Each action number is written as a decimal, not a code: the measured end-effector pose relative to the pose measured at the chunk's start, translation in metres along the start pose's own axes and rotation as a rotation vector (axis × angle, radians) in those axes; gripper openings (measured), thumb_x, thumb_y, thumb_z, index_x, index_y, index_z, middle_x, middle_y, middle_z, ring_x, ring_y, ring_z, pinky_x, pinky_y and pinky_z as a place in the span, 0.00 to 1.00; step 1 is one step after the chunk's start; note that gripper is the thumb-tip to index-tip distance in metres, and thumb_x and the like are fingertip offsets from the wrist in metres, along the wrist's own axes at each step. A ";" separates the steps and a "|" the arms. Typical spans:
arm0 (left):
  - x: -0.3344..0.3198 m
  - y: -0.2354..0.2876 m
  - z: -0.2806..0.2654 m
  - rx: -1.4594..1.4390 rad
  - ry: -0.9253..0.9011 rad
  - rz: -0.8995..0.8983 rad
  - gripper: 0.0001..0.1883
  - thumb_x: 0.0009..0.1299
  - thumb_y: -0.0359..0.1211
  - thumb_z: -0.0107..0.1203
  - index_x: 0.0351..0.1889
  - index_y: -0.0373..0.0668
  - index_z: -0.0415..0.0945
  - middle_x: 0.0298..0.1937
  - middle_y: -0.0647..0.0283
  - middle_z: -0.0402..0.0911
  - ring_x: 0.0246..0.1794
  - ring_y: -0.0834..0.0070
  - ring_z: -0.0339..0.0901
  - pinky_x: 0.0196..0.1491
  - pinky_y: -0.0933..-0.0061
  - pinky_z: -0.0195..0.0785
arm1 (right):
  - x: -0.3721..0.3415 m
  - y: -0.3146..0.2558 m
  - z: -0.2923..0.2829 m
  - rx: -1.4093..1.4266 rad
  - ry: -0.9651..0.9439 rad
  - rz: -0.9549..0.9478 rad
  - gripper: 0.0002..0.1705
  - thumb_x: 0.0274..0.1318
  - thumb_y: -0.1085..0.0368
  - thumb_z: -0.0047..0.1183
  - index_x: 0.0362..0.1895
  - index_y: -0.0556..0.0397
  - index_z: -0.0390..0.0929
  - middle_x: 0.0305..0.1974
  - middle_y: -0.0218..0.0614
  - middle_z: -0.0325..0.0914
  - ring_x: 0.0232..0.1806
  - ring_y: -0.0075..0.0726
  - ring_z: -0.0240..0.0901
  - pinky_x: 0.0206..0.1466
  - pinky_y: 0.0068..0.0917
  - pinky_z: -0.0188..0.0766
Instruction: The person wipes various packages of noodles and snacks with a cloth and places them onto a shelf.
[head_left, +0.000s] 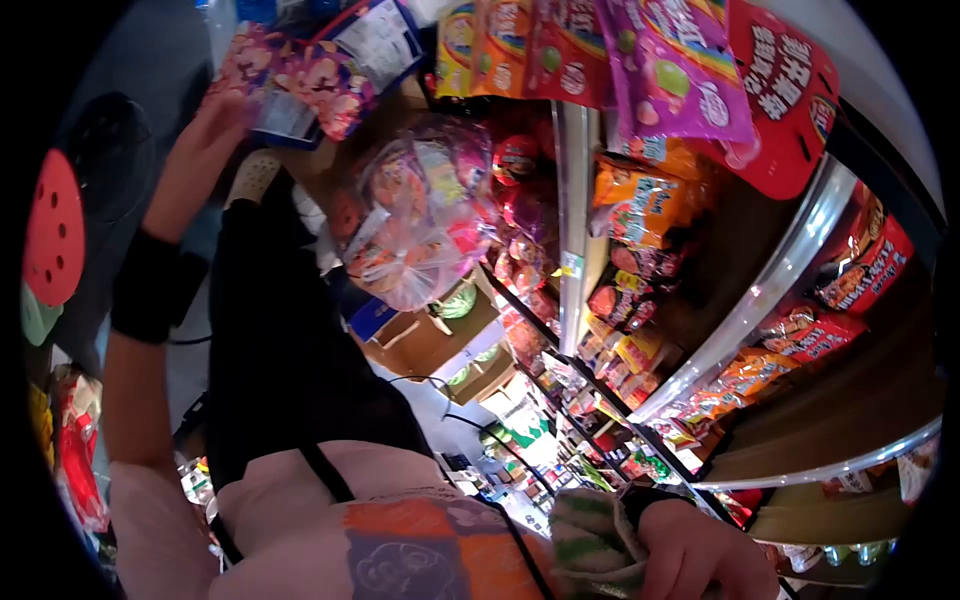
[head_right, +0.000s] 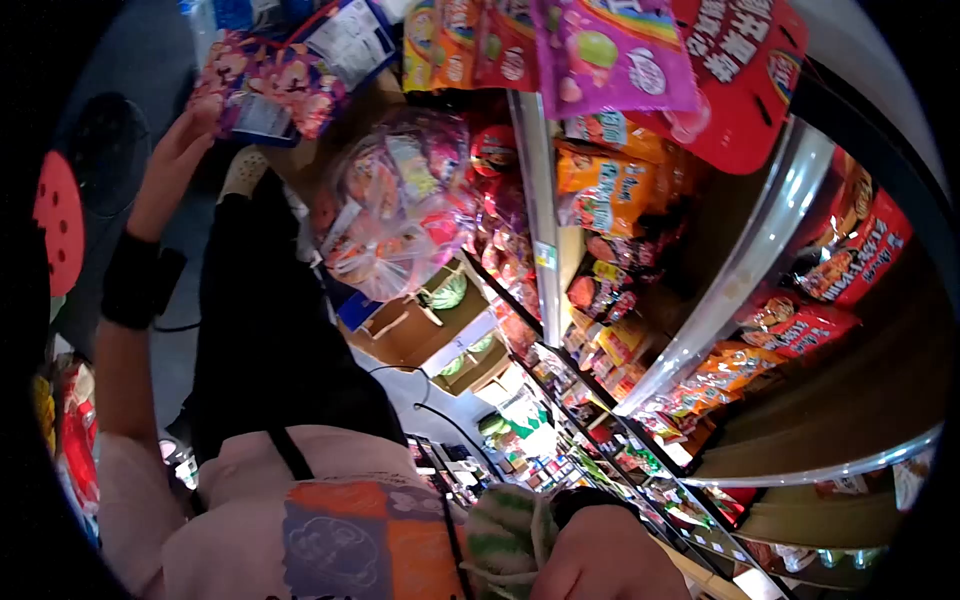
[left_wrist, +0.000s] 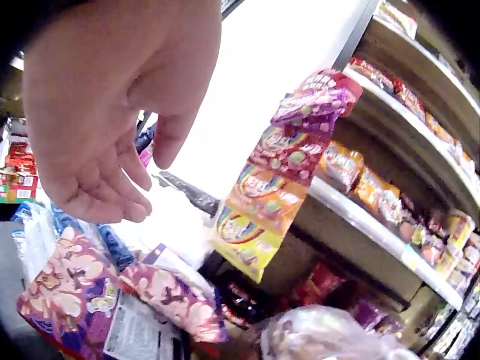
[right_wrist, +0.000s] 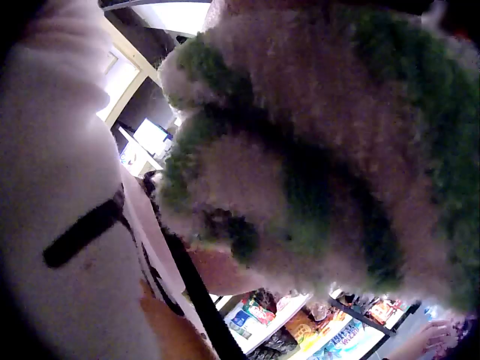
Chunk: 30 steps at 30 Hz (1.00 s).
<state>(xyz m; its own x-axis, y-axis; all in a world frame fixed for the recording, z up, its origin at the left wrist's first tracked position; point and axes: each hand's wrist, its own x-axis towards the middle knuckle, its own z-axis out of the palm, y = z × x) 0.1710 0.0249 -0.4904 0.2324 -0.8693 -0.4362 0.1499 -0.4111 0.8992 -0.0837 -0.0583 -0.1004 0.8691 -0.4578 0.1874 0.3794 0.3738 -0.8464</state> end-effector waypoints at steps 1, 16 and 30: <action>0.012 -0.013 -0.003 -0.073 0.047 0.041 0.16 0.70 0.28 0.47 0.55 0.35 0.67 0.50 0.61 0.74 0.52 0.73 0.70 0.56 0.74 0.62 | 0.003 0.005 -0.001 0.017 -0.006 0.021 0.09 0.59 0.63 0.42 0.39 0.40 0.76 0.49 0.15 0.73 0.26 0.31 0.66 0.39 0.31 0.71; 0.097 -0.073 0.017 0.539 0.294 -0.130 0.28 0.59 0.52 0.58 0.38 0.32 0.77 0.38 0.49 0.80 0.41 0.61 0.78 0.45 0.65 0.69 | 0.004 0.019 -0.006 0.059 0.078 0.048 0.09 0.56 0.66 0.44 0.35 0.40 0.78 0.50 0.18 0.74 0.27 0.33 0.64 0.39 0.31 0.69; 0.147 -0.161 0.064 -0.049 0.113 -0.772 0.21 0.64 0.53 0.54 0.37 0.44 0.74 0.33 0.67 0.78 0.32 0.78 0.74 0.34 0.75 0.66 | -0.049 -0.004 0.001 0.085 0.068 0.011 0.11 0.60 0.65 0.38 0.34 0.43 0.76 0.44 0.23 0.75 0.27 0.37 0.66 0.40 0.36 0.71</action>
<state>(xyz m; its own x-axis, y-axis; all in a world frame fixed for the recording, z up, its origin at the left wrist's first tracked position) 0.1189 -0.0540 -0.6970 0.1407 -0.3080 -0.9409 0.3509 -0.8732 0.3382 -0.1274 -0.0369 -0.1062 0.8507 -0.5063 0.1415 0.3982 0.4450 -0.8021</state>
